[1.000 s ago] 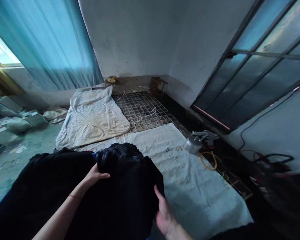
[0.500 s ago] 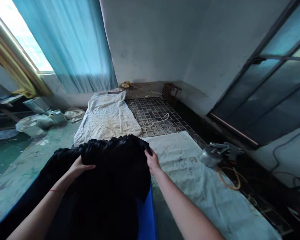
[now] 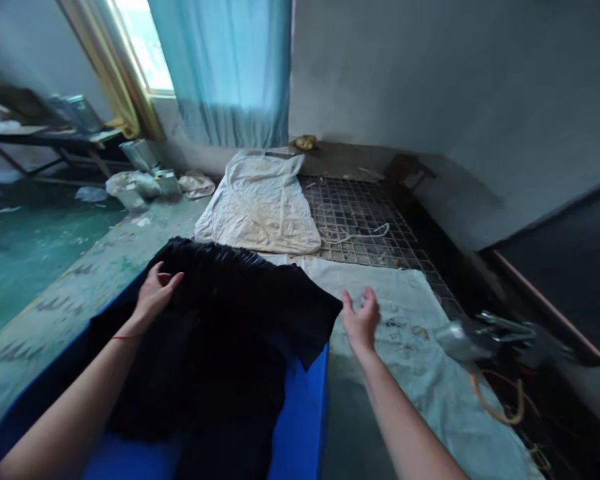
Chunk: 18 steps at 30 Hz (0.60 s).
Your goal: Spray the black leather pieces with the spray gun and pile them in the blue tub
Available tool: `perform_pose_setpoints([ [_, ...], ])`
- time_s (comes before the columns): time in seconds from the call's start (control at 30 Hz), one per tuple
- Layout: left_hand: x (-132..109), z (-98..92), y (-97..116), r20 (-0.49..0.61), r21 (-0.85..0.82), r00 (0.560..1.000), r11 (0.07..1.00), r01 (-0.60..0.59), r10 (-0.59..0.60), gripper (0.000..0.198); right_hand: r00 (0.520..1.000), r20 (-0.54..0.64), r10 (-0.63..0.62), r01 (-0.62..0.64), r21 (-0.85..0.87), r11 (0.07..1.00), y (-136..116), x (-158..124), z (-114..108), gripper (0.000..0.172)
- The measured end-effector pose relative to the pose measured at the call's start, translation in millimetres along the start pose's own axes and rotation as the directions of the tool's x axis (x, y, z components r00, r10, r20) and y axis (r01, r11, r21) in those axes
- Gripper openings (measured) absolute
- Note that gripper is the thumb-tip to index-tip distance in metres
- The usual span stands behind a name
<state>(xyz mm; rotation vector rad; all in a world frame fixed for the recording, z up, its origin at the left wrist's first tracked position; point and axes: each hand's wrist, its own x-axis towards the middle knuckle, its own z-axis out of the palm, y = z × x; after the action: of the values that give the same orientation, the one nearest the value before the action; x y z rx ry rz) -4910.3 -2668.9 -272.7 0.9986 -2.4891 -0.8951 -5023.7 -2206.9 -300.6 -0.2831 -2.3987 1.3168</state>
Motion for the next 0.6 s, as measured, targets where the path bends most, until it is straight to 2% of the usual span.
perform_pose_setpoints([
  [0.03,-9.6,-22.8,-24.0,-0.098,0.087,0.994,0.995,0.047,-0.039,0.075,0.997,-0.044,-0.061,0.061,-0.001,0.998,-5.0,-14.0,-8.4,0.067],
  [0.07,-24.4,-44.0,-49.1,-0.173,0.169,0.979,0.976,0.137,-0.107,0.070,0.995,-0.025,-0.097,0.098,0.027,0.995,-11.0,-32.3,-14.9,0.062],
  [0.1,-44.0,-62.2,-73.4,-0.225,0.225,0.954,0.943,0.247,-0.196,0.067,0.993,0.061,-0.100,0.095,0.082,0.992,-17.5,-55.3,-18.7,0.056],
  [0.13,-66.8,-75.9,-95.2,-0.236,0.247,0.927,0.905,0.346,-0.290,0.066,0.976,0.204,-0.080,0.048,0.156,0.987,-24.2,-82.3,-19.3,0.049],
  [0.17,-91.0,-84.6,-113.2,-0.233,0.241,0.901,0.875,0.419,-0.367,0.066,0.911,0.410,-0.043,-0.053,0.219,0.974,-30.8,-112.7,-16.6,0.044],
  [0.2,-114.5,-88.4,-126.9,-0.241,0.226,0.874,0.852,0.473,-0.421,0.067,0.788,0.616,-0.011,-0.178,0.246,0.953,-37.2,-145.1,-10.4,0.041],
  [0.23,-135.1,-87.8,-136.3,-0.266,0.195,0.843,0.830,0.523,-0.468,0.070,0.603,0.797,-0.006,-0.300,0.234,0.925,-43.2,-178.0,-1.1,0.039],
  [0.27,-151.6,-84.0,-142.0,-0.276,0.131,0.804,0.808,0.575,-0.527,0.076,0.413,0.911,0.002,-0.410,0.184,0.893,-48.8,-210.1,11.0,0.040],
  [0.3,-162.9,-78.1,-144.7,-0.255,0.058,0.768,0.784,0.618,-0.587,0.083,0.249,0.968,0.016,-0.499,0.114,0.859,-53.9,-239.8,25.1,0.041],
  [0.33,-169.0,-71.1,-145.5,-0.226,0.018,0.748,0.765,0.643,-0.624,0.089,0.148,0.988,0.036,-0.560,0.054,0.827,-58.5,-266.2,40.6,0.045],
  [0.37,-170.3,-64.0,-145.3,-0.183,-0.017,0.734,0.748,0.663,-0.655,0.095,0.094,0.992,0.078,-0.591,-0.007,0.807,-62.5,-288.6,56.7,0.049],
  [0.4,-167.7,-57.4,-144.9,-0.132,-0.040,0.726,0.735,0.677,-0.675,0.099,0.096,0.984,0.149,-0.601,-0.061,0.797,-65.7,-306.7,72.5,0.055],
  [0.43,-162.6,-51.4,-144.5,-0.085,-0.057,0.721,0.726,0.685,-0.688,0.102,0.139,0.962,0.235,-0.599,-0.107,0.794,-68.2,-320.4,87.4,0.061],
  [0.53,-144.6,-38.6,-145.8,0.040,-0.138,0.688,0.678,0.722,-0.725,0.108,0.321,0.838,0.441,-0.593,-0.186,0.784,-70.9,-340.1,121.7,0.072],
  [0.57,-140.8,-35.8,-146.8,0.079,-0.173,0.671,0.653,0.738,-0.737,0.110,0.355,0.809,0.468,-0.606,-0.181,0.774,-70.8,-341.1,129.0,0.076],
  [0.6,-138.6,-33.6,-147.9,0.127,-0.212,0.652,0.622,0.754,-0.748,0.110,0.365,0.796,0.482,-0.632,-0.167,0.756,-70.6,-340.2,134.3,0.079],
])
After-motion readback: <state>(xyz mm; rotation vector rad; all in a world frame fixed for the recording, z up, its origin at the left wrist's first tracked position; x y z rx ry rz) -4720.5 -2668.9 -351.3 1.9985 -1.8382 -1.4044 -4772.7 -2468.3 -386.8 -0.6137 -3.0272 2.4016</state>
